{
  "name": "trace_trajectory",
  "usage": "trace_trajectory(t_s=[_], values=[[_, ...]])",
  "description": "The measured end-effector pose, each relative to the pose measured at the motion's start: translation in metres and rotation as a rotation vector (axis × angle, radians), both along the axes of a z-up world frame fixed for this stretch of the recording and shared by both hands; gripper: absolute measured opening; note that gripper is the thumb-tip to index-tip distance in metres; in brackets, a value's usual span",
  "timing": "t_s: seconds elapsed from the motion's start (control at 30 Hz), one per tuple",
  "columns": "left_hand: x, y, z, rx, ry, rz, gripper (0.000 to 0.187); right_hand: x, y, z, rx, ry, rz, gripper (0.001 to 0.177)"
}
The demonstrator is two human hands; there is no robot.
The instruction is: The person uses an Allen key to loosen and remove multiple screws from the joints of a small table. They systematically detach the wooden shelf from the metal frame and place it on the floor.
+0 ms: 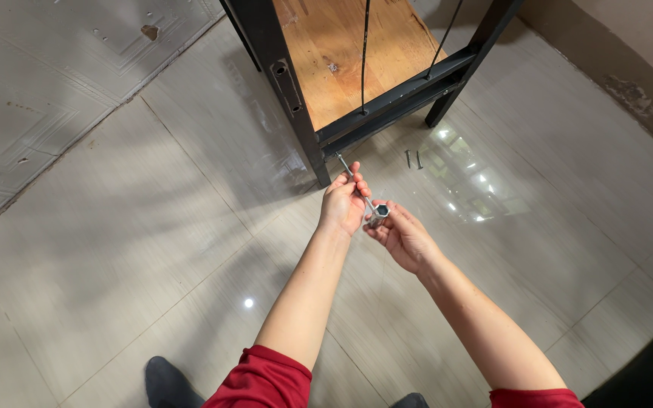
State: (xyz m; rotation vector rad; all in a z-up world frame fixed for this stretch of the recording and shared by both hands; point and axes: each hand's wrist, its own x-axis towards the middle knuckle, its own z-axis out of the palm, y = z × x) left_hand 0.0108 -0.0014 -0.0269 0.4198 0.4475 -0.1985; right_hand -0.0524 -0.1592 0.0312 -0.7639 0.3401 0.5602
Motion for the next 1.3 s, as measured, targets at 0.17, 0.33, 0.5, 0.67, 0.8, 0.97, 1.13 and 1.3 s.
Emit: trace_trajectory(t_s=[0.17,0.33,0.5,0.67,0.8,0.97,1.13,1.3], values=[[0.005,0.002,0.003,0.082,0.036,-0.013,0.029,-0.002,0.013,0.011,-0.769,-0.627,-0.034,0.048],[0.010,0.002,0.000,0.149,0.108,-0.027,0.027,-0.011,0.014,0.030,-1.289,-1.228,-0.017,0.045],[0.010,0.005,0.000,0.108,0.089,-0.026,0.024,-0.011,0.008,0.014,-1.033,-0.992,-0.234,0.040],[0.008,0.002,0.002,0.070,0.063,0.006,0.025,-0.020,0.012,-0.011,-0.175,-0.032,0.024,0.038],[0.007,0.000,0.007,0.036,0.085,0.030,0.025,-0.023,0.023,0.000,-0.340,-0.211,-0.034,0.040],[0.009,-0.002,0.013,0.071,0.108,0.041,0.026,-0.024,0.021,0.021,-1.443,-1.163,-0.004,0.056],[0.015,-0.001,0.011,-0.025,0.097,0.037,0.023,-0.013,0.000,0.001,-1.456,-1.237,-0.224,0.066],[0.012,-0.003,0.010,-0.057,0.089,0.063,0.023,-0.013,-0.002,-0.023,-0.273,-0.117,-0.157,0.041]])
